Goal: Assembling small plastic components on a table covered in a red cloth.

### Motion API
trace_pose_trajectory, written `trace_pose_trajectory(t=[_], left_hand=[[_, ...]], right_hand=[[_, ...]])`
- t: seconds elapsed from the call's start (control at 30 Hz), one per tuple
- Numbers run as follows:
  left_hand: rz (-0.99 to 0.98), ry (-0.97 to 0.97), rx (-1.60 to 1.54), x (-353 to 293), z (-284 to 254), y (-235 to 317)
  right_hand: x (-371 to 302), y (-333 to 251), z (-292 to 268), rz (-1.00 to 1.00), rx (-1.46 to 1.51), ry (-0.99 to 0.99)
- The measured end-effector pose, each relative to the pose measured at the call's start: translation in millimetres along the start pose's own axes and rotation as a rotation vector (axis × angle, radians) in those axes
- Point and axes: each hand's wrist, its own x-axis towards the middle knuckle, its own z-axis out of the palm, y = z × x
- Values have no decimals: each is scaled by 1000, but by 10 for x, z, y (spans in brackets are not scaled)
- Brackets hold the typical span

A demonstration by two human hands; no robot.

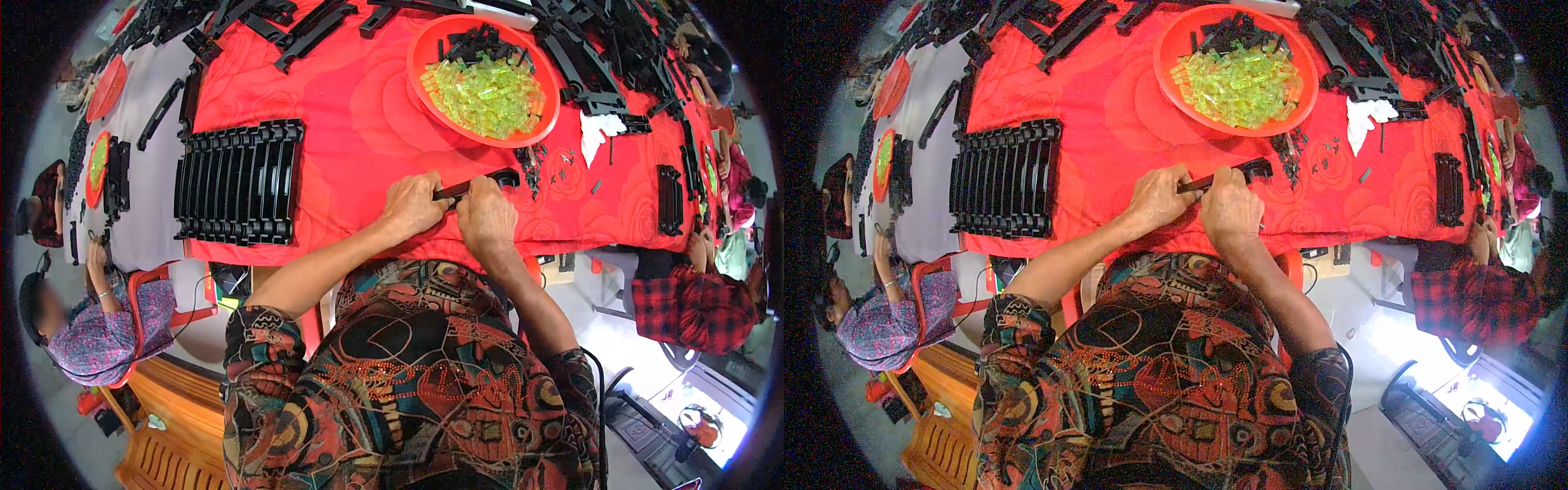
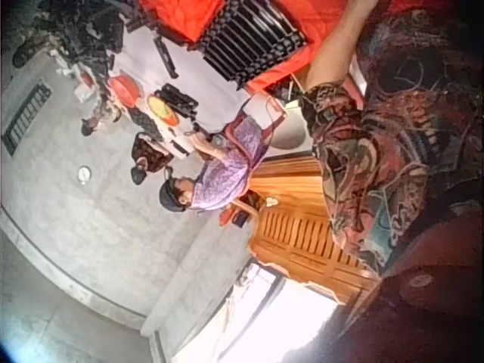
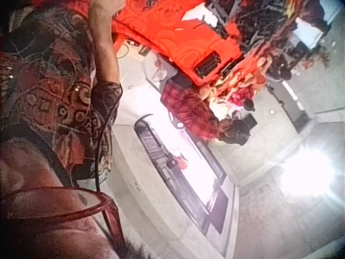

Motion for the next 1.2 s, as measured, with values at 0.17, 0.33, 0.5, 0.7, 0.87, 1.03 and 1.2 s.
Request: trace_pose_trajectory(t=[0.17,0.33,0.5,0.7,0.87,1.03,1.2], left_hand=[[0,3,-40,0,-11,3],[-12,-32,0,-2,-54,67],[-8,-71,58,0,-55,93],[-27,-166,106,20,-85,144],[-52,-272,253,99,-144,246],[-37,-283,124,128,-141,158],[-80,-259,24,116,-173,137]], right_hand=[[18,80,66,6,0,25],[-7,189,171,31,75,118],[-53,261,214,160,429,92],[-104,303,339,189,555,136],[-112,231,261,141,431,161],[-90,234,247,145,453,170],[-38,199,252,137,471,166]])
